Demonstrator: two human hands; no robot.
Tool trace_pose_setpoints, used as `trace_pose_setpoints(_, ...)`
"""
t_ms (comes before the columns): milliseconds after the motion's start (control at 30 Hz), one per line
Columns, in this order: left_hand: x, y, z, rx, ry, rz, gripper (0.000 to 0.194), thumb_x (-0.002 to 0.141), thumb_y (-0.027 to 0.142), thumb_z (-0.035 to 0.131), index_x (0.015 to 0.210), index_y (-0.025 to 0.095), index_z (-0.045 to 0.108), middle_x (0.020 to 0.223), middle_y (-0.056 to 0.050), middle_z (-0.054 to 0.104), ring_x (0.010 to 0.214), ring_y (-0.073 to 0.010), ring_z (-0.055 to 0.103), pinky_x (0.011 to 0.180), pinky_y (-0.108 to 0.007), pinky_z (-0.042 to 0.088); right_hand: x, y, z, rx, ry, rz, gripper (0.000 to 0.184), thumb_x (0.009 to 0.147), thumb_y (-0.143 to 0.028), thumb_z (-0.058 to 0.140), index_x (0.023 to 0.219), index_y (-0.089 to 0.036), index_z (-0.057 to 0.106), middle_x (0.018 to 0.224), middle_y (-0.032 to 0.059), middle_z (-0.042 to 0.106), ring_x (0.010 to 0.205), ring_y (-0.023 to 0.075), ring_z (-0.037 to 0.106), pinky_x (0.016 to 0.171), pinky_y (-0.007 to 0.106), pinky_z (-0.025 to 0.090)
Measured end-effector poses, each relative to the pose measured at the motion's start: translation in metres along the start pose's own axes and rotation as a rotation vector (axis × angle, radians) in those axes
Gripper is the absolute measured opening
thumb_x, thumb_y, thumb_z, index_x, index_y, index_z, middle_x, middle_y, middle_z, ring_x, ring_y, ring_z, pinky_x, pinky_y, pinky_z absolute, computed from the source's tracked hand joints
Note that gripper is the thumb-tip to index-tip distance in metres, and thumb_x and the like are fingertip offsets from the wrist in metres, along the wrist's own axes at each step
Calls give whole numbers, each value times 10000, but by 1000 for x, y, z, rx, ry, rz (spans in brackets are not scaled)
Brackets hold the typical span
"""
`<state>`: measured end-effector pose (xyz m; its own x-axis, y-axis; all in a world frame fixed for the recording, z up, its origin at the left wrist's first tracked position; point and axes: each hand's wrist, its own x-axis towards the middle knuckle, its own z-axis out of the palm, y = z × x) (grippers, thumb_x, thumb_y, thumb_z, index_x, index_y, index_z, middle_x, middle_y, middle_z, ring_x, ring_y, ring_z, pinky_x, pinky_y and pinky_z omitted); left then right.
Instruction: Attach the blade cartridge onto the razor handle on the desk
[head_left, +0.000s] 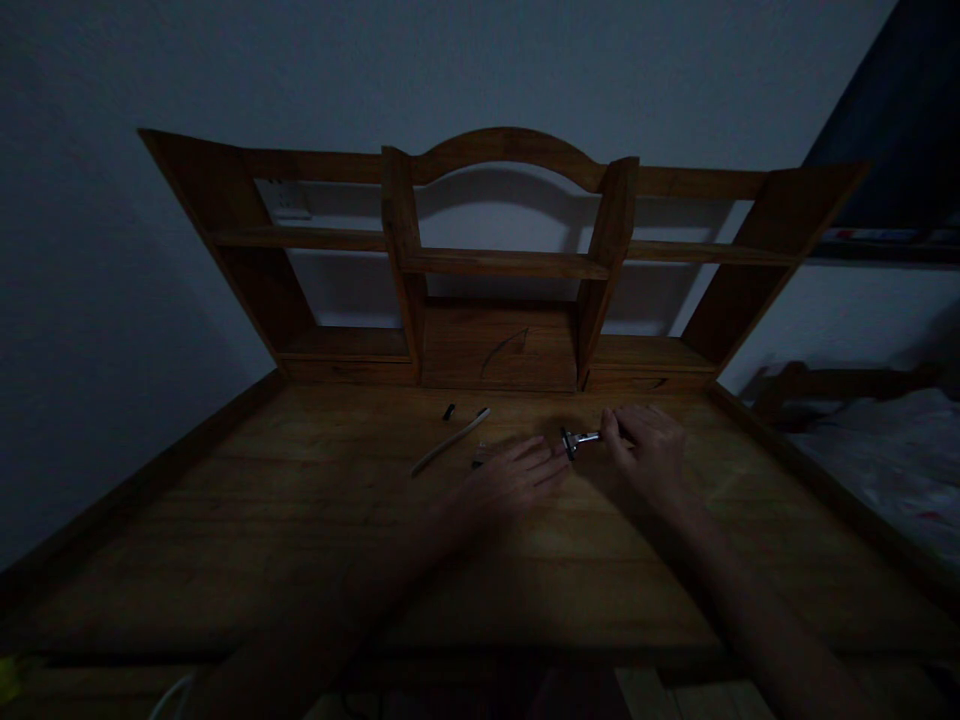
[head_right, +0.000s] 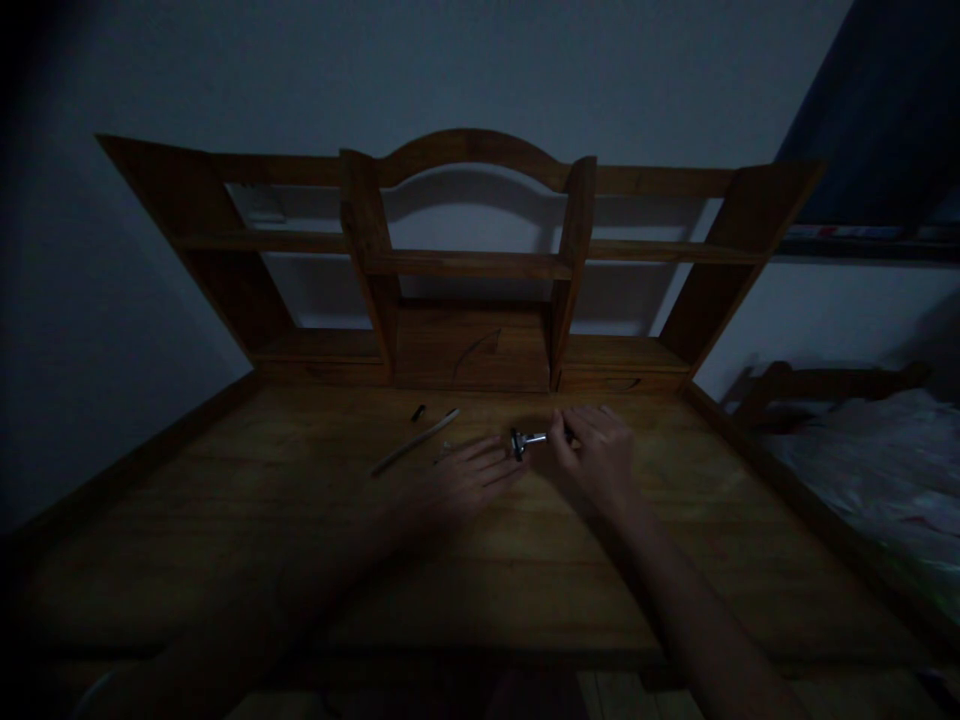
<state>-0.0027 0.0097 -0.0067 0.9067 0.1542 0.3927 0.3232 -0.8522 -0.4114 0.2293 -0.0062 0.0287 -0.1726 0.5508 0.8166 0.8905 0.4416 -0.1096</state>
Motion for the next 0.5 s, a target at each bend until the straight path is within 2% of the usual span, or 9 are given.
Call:
trace_pose_setpoints(133,3,1,-15,79,26,32,410,975,159,353,1375,116,432,1501,-77,369,1384,-205,338,1166,-408,284,-3,4,2,198,148,238,393,948,-346,471,591,-191,532,580,21,539,544,160,481,562,304,333)
trace_pose_setpoints(267,2,5,-30,139,117,91,374,953,131,399,1312,106,499,1426,-83,479,1376,-204,352,1180,-408,269,-1,5,6,436,317,535,475,921,-440,490,518,-187,494,501,-8,466,482,138,432,498,277,315)
trace_pose_setpoints(367,1,7,-33,150,152,123,331,942,136,432,1250,116,551,1337,-93,561,1310,-213,442,1162,-421,303,2,7,10,592,354,667,474,888,-462,508,504,-188,467,502,-14,438,483,127,416,487,261,318)
trace_pose_setpoints(500,1,8,-34,157,119,146,299,935,159,465,1211,106,567,1255,-108,611,1228,-213,520,1134,-424,350,3,7,17,677,319,721,451,865,-461,516,509,-192,446,518,-17,411,492,119,385,483,251,315)
